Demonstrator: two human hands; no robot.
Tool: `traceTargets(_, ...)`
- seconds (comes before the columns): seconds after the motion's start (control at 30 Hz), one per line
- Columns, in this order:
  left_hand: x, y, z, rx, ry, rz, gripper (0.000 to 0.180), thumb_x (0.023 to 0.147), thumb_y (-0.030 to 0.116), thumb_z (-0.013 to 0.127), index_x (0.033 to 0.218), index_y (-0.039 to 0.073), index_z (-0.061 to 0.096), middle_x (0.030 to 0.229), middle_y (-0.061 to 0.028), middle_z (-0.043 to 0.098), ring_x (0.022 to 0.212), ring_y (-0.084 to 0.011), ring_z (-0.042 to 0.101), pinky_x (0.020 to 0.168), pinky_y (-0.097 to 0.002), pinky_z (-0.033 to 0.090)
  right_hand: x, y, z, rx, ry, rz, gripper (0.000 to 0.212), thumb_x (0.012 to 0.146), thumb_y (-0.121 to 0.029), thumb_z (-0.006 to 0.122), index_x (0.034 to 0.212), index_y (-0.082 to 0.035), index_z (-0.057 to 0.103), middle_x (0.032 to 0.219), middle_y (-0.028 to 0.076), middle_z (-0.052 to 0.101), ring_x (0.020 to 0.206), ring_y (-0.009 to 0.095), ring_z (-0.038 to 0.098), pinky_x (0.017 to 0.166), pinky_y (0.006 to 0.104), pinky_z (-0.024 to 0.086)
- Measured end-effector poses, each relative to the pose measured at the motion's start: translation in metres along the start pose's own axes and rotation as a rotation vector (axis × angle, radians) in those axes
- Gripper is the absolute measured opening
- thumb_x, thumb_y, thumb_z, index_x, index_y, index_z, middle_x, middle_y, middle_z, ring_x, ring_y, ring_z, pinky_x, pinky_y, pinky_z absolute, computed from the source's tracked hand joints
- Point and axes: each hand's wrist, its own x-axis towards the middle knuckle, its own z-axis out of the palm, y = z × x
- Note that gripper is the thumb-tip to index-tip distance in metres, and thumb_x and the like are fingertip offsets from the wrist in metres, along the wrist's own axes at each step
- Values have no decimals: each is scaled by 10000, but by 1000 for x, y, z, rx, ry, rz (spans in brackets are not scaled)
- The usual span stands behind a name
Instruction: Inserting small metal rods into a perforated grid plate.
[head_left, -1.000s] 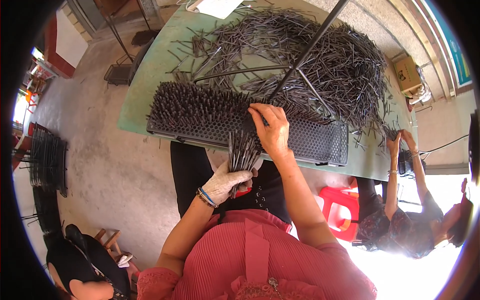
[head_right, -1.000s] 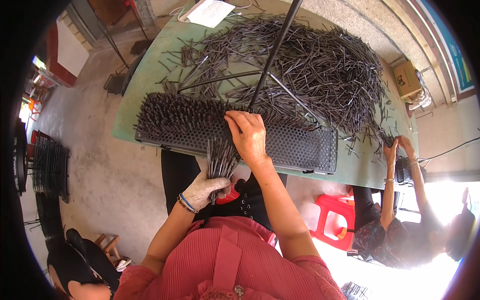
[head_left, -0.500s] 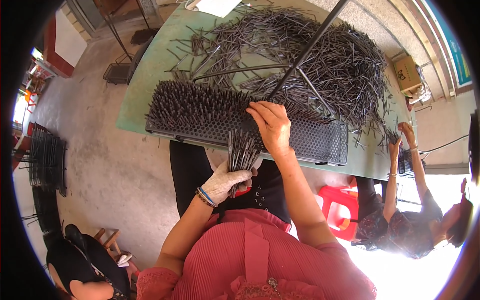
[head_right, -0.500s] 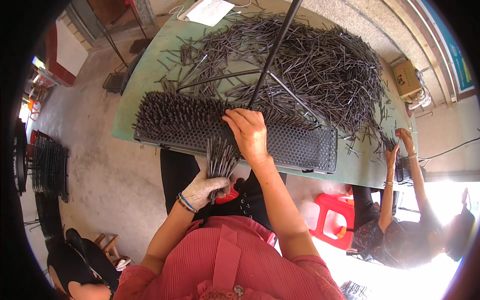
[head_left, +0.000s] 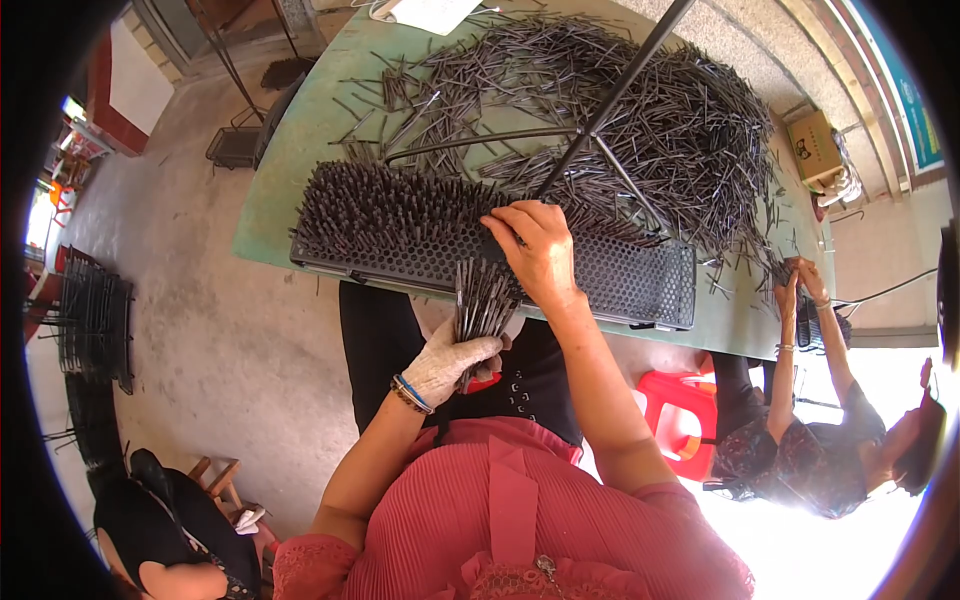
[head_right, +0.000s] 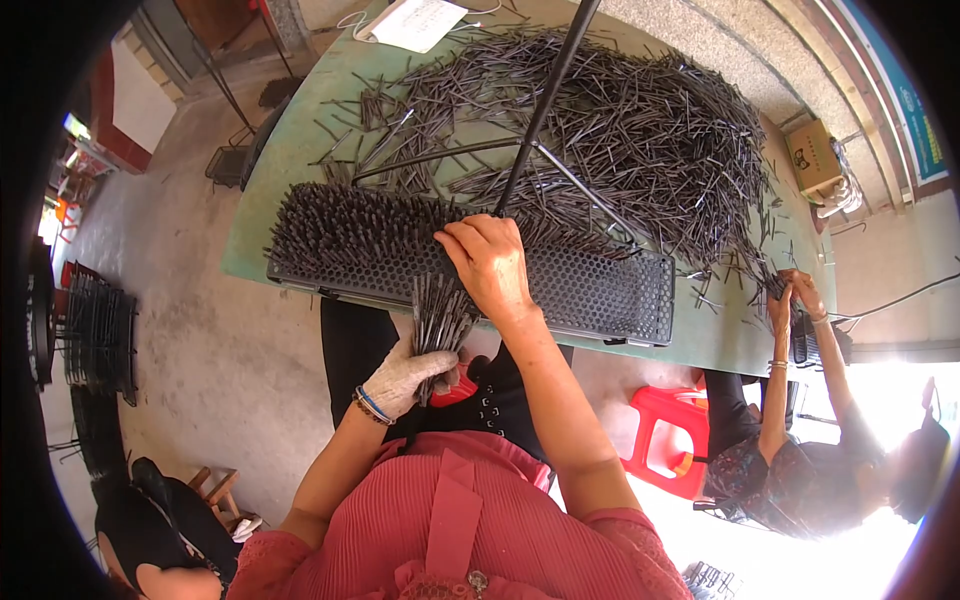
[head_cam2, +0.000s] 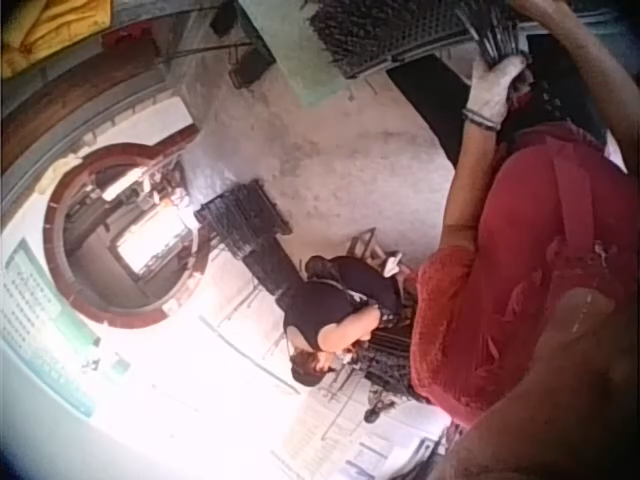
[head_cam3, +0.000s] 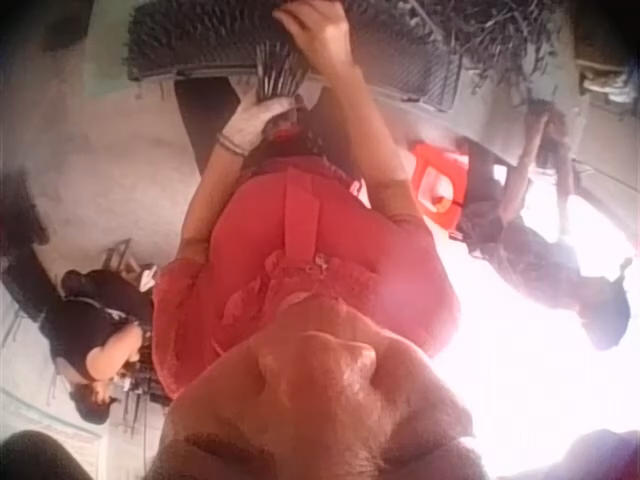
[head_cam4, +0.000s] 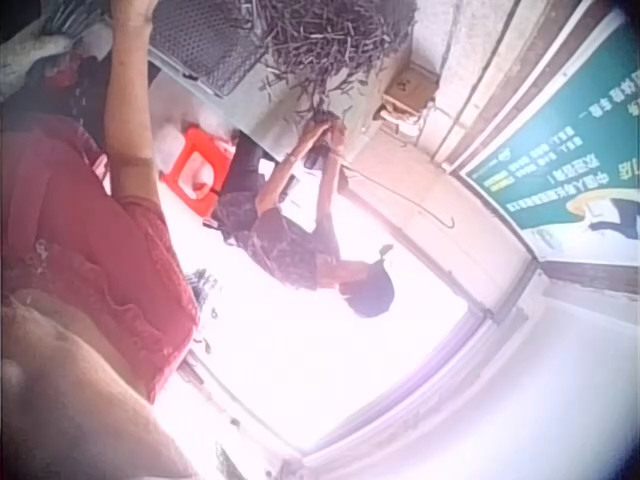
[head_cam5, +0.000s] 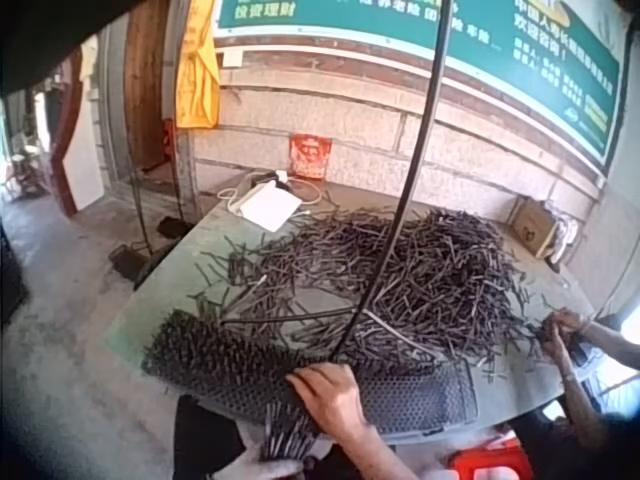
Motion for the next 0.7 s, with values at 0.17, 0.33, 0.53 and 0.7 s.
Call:
traceTargets(0.17, -2, 0, -4, 25, -35, 5, 284, 856, 75, 625, 1119, 16, 533, 916, -88, 640, 656, -122, 588, 568, -266, 508, -3, -12, -18, 161, 28, 220, 135, 794, -84, 757, 895, -6, 715, 846, 86, 669, 725, 192, 615, 679, 314, 493)
traceTargets(0.33, -6, 9, -4, 98, -148, 40, 322, 839, 87, 636, 1138, 18, 538, 911, -74, 624, 662, -124, 575, 539, -254, 466, -14, -17, -40, 498, -461, 604, 217, 878, -187, 713, 942, 21, 713, 832, 69, 674, 746, 105, 588, 679, 258, 463)
traceTargets(0.53, -6, 11, 5, 113, -180, 34, 339, 819, 100, 648, 1134, 27, 548, 933, -69, 617, 659, -116, 558, 523, -240, 436, -30, -9, -42, 888, -452, 940, 245, 891, -175, 703, 967, 57, 711, 851, 55, 700, 807, 91, 609, 737, 248, 495)
traceTargets(0.7, -4, 9, 7, 103, -201, 12, 330, 814, 110, 655, 1119, 30, 558, 935, -65, 617, 665, -111, 552, 524, -237, 435, -35, -8, -43, 745, -482, 869, 246, 893, -160, 699, 1011, 55, 709, 909, 90, 714, 843, 103, 633, 763, 247, 513)
